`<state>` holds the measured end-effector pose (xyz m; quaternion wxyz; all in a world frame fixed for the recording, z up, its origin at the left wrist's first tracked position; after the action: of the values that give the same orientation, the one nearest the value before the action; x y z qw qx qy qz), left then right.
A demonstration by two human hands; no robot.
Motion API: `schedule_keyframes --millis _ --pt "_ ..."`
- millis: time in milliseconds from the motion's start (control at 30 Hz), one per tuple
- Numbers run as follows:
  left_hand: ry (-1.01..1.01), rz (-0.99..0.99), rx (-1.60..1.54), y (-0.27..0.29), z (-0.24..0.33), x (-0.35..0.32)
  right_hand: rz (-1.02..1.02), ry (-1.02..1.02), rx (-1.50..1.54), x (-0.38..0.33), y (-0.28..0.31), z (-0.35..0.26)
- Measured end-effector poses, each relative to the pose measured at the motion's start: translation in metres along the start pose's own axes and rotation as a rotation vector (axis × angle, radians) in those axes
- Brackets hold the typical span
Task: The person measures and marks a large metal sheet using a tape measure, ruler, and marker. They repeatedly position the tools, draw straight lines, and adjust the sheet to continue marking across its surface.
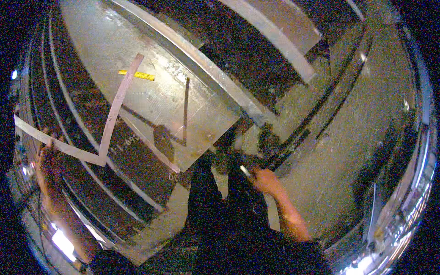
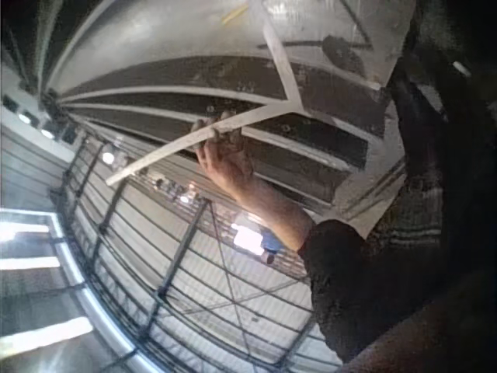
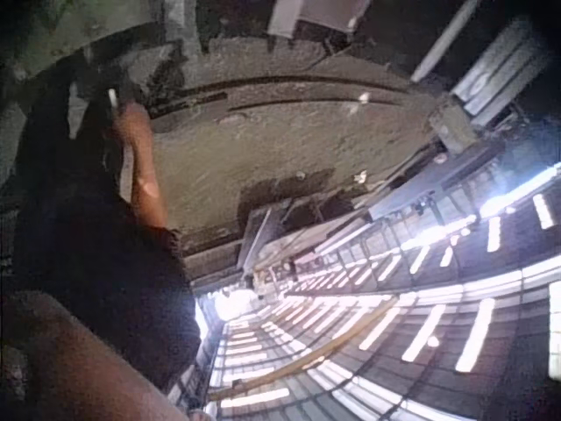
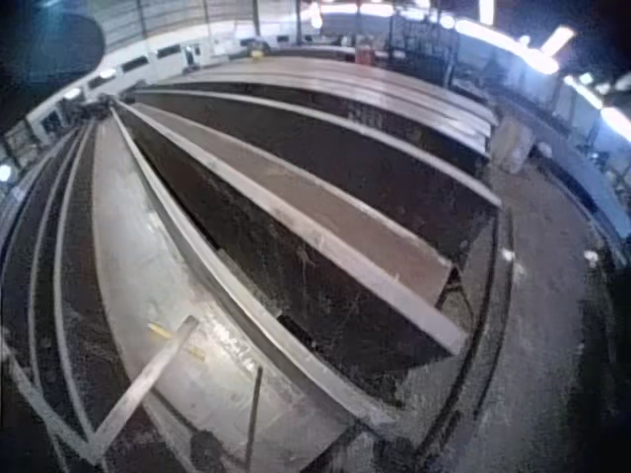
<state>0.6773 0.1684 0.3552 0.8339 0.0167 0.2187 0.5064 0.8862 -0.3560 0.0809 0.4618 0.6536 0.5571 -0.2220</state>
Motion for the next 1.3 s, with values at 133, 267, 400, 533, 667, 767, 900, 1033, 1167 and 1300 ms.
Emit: schedule_keyframes --millis 133,267,400,533,667,767,900,1033,1167,1300 --pt "-0.094 0.071 -0.035 0.037 -0.018 -0.053 0.119 -0.163 -0.157 0.015 -0.035 0.212" --pt "-0.227 0.313 0.134 0.077 -0.011 -0.146 -0.098 -0.390 -0.134 -0.015 -0.051 0.257" --pt "-0.168 0.507 0.035 0.075 -0.041 -0.186 -0.295 -0.378 0.123 -0.048 -0.062 0.382" --pt "-0.127 0.543 -0.022 0.067 -0.063 -0.191 -0.003 -0.406 0.118 -0.011 -0.028 0.366" --pt "-0.098 0.561 -0.103 0.058 -0.046 -0.178 0.202 0.002 -0.191 0.050 -0.001 0.199" --pt "-0.118 0.547 -0.190 0.054 -0.055 -0.169 -0.004 -0.159 0.058 0.064 0.033 0.093" --pt "-0.090 0.493 -0.247 0.063 -0.064 -0.162 0.078 -0.220 0.109 0.031 0.069 -0.018" --pt "-0.083 0.466 -0.356 0.049 -0.080 -0.146 0.316 -0.179 -0.158 0.054 0.082 0.094" --pt "-0.047 0.496 -0.329 0.043 -0.082 -0.151 0.097 -0.363 -0.102 0.040 0.071 0.122" --pt "-0.013 0.532 -0.361 0.017 -0.083 -0.157 0.052 -0.310 -0.077 0.027 0.084 0.148"
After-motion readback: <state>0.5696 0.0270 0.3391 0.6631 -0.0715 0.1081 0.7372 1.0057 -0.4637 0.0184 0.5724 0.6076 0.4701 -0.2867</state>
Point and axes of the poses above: each hand's wrist, its own x-axis towards the middle knuckle, its own y-axis out of the back of the hand, z = x × y, the point moved 2 cm from there along x, towards the middle knuckle, and after that the axes turned 1 degree about y, right-handed, at the moved point
